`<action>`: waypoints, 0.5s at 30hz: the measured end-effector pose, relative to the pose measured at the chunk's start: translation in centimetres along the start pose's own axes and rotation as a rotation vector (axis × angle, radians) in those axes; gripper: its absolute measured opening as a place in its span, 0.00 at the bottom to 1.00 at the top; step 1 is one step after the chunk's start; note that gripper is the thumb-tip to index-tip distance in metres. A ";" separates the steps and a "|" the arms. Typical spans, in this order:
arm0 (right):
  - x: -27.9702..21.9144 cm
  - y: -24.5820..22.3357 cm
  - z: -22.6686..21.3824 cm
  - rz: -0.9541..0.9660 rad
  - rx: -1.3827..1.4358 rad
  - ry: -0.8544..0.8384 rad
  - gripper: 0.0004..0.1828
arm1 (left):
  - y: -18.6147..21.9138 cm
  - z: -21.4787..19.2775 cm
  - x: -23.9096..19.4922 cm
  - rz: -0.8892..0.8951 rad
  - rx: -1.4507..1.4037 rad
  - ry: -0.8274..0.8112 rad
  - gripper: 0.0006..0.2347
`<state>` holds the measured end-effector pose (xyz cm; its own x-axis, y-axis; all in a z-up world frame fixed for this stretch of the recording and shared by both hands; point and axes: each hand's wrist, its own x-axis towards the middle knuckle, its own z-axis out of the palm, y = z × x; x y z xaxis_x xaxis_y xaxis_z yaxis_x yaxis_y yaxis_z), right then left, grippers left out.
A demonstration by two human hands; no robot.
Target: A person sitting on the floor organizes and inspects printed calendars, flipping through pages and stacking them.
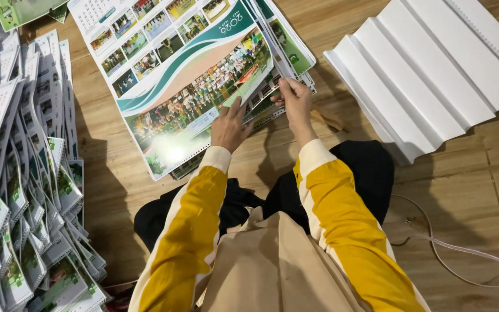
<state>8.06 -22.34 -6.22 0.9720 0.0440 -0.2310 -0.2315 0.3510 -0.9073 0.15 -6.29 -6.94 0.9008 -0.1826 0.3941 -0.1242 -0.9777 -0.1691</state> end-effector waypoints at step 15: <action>1.4 3.6 -2.2 -0.195 -1.088 0.124 0.11 | -11.6 -4.1 0.6 -0.616 -0.217 0.826 0.07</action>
<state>8.52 -23.08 -10.58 0.9989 -0.0380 -0.0287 -0.0468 -0.6687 -0.7420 0.47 4.53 -1.07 0.2800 0.4188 0.8638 0.1131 -0.9080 0.4035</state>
